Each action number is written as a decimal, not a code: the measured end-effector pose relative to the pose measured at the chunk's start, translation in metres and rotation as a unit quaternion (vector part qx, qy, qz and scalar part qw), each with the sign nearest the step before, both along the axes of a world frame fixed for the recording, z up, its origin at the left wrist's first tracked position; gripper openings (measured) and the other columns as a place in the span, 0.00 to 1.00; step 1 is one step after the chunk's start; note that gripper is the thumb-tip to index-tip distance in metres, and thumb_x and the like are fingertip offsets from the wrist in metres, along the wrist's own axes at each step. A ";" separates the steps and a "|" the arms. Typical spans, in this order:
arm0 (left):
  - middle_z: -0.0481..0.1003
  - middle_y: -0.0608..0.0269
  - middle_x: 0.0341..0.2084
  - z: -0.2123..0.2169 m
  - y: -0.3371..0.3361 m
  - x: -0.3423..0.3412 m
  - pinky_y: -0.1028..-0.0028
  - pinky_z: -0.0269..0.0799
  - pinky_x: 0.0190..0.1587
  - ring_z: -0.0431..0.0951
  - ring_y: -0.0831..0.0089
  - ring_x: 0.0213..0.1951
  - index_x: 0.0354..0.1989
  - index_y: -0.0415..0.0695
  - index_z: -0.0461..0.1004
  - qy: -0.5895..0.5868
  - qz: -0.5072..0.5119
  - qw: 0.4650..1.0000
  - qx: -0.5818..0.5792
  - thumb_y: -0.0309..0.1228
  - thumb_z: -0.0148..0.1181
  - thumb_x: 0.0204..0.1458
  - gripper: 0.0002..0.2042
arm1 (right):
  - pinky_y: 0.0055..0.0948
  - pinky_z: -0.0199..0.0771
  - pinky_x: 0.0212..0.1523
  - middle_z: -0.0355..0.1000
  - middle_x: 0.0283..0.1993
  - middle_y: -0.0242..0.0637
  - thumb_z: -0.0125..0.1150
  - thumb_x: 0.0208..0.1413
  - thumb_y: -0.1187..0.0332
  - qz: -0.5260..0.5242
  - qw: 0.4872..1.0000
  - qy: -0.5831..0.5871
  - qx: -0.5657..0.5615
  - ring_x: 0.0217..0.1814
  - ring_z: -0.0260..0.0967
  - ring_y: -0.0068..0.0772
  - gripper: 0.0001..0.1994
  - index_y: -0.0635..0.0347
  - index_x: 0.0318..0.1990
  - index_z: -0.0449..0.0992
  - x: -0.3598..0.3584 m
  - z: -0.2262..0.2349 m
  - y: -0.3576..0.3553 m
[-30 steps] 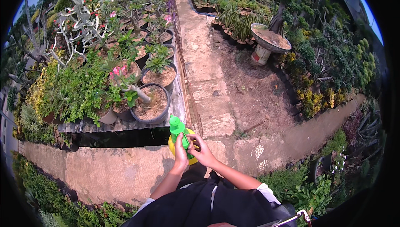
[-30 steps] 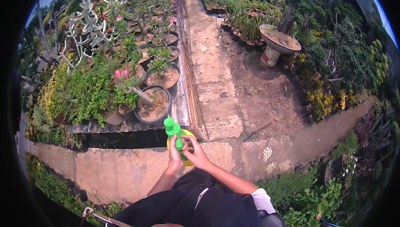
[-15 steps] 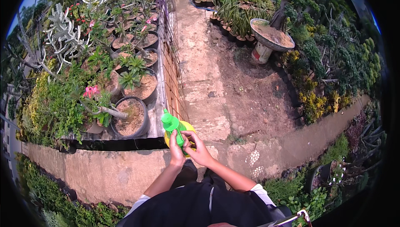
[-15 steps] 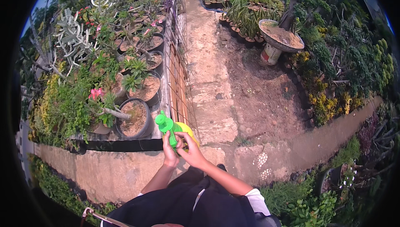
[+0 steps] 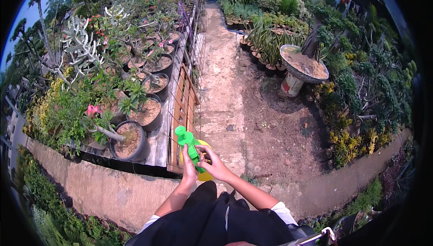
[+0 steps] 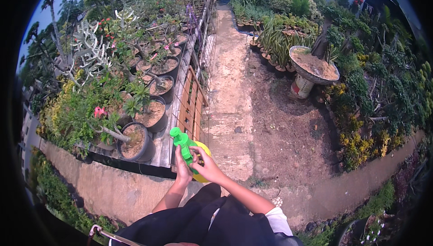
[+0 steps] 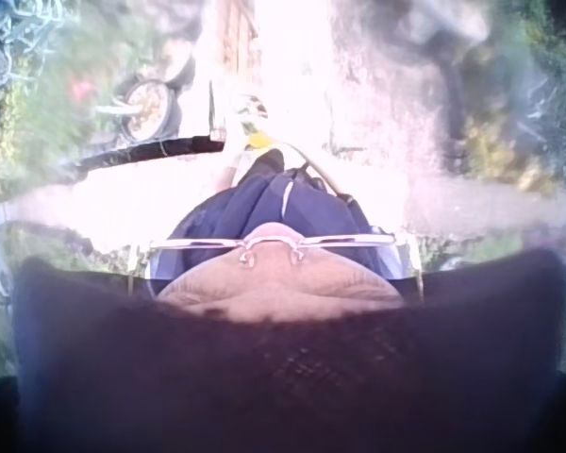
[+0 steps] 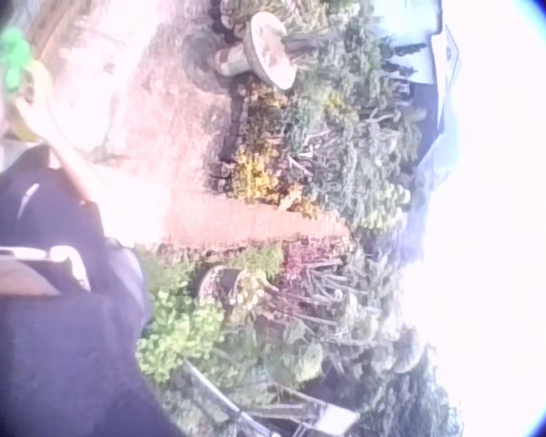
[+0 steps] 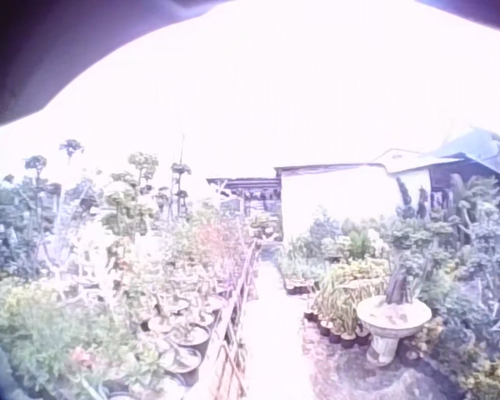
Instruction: The person walks through a plant nursery carrying a yellow and green pressure sprayer. They pump the handle to pressurize the sprayer and then spray water onto rows of potted plants and bonsai trees.
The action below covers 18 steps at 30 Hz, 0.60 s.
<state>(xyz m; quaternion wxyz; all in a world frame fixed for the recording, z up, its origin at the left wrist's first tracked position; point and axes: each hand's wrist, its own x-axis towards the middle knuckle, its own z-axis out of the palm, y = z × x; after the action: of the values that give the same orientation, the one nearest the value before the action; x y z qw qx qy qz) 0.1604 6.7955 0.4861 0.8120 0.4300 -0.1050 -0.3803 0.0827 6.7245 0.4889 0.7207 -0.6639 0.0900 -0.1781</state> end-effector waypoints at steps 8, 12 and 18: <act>0.63 0.56 0.45 -0.025 -0.073 0.011 0.70 0.58 0.49 0.64 0.69 0.48 0.52 0.41 0.53 -0.090 -0.139 0.980 0.109 0.52 0.29 0.52 0.28 | 0.24 0.59 0.46 0.63 0.41 0.38 0.43 0.54 0.62 -0.054 0.995 0.081 -0.024 0.45 0.59 0.24 0.18 0.66 0.47 0.60 0.004 -0.014 -0.092; 0.57 0.49 0.50 -0.058 -0.123 0.038 0.74 0.50 0.55 0.56 0.66 0.54 0.52 0.32 0.52 -0.239 -0.194 0.939 0.155 0.45 0.24 0.55 0.27 | 0.22 0.60 0.43 0.66 0.36 0.37 0.42 0.55 0.59 -0.052 0.989 0.117 0.069 0.40 0.61 0.22 0.18 0.67 0.41 0.64 0.027 -0.042 -0.150; 0.62 0.44 0.46 -0.048 -0.197 0.103 0.71 0.53 0.53 0.60 0.60 0.51 0.49 0.32 0.57 -0.383 -0.312 0.839 0.229 0.47 0.25 0.55 0.28 | 0.26 0.65 0.41 0.66 0.40 0.35 0.46 0.51 0.52 0.016 0.930 0.202 0.307 0.40 0.64 0.26 0.22 0.60 0.45 0.63 0.086 -0.061 -0.244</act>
<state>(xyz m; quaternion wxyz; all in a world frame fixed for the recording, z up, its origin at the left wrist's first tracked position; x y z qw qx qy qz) 0.2632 6.5988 0.4383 0.4235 0.6598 -0.4459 -0.4319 0.1692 6.4802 0.4279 0.8584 -0.4338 0.2736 0.0076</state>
